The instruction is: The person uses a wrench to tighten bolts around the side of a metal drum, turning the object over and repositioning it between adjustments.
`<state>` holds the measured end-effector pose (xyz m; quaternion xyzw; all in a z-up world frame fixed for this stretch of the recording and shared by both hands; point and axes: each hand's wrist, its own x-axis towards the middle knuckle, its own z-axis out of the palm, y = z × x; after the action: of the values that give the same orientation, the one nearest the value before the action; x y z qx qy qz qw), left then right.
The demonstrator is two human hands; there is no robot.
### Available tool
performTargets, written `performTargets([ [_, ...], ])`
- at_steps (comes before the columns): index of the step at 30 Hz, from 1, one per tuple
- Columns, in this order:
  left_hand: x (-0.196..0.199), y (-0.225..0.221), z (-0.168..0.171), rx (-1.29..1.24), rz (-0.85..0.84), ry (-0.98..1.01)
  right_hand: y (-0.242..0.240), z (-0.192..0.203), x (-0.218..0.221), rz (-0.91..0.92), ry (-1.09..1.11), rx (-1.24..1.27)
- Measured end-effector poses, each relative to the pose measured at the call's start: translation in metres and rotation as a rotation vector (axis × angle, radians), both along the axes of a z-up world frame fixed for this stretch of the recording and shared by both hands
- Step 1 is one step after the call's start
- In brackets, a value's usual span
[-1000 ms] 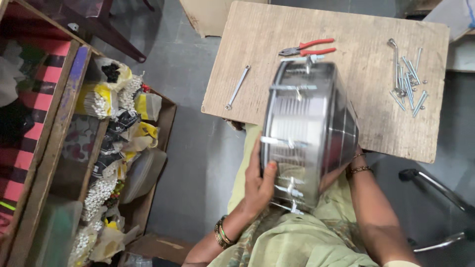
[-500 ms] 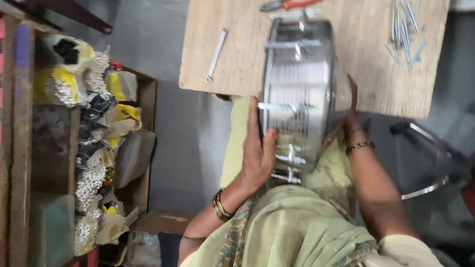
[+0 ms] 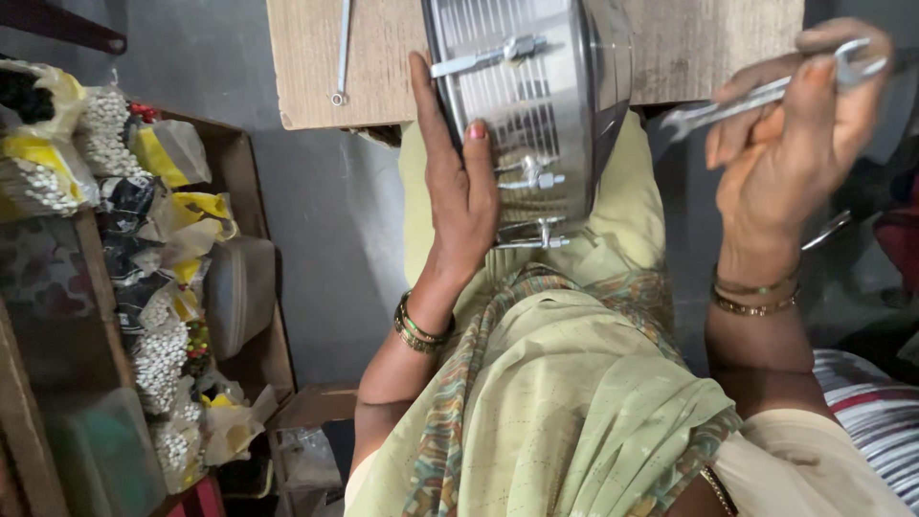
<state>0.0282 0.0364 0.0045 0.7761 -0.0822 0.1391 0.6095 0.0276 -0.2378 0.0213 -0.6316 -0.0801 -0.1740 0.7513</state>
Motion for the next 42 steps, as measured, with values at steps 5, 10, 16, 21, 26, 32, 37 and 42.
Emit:
performTargets([
  [5, 0.011, -0.010, 0.000, 0.017, -0.035, -0.047, 0.045, 0.042, -0.031, 0.027, -0.130, -0.153],
  [10, 0.013, -0.025, 0.005, 0.014, -0.056, -0.070, 0.062, 0.023, -0.038, -0.051, -0.339, -0.344],
  [16, 0.010, -0.032, 0.011, 0.018, -0.076, -0.048, 0.070, -0.005, -0.047, -0.075, -0.537, -0.555],
  [21, 0.008, -0.033, 0.012, -0.019, -0.078, -0.039, 0.072, -0.006, -0.038, -0.059, -0.696, -0.585],
  [26, 0.005, -0.032, 0.009, 0.013, -0.102, -0.071, 0.070, 0.028, -0.030, -0.019, -0.098, -0.436],
  [32, 0.018, -0.034, 0.002, 0.012, -0.092, -0.086, 0.082, 0.067, -0.012, -0.002, 0.180, -0.417],
  [37, 0.024, -0.039, 0.002, 0.043, -0.089, -0.154, 0.074, 0.075, 0.018, -0.014, 0.364, -0.483],
  [42, 0.024, -0.037, 0.005, 0.057, -0.120, -0.132, 0.064, 0.065, 0.019, 0.163, 0.270, -0.362],
])
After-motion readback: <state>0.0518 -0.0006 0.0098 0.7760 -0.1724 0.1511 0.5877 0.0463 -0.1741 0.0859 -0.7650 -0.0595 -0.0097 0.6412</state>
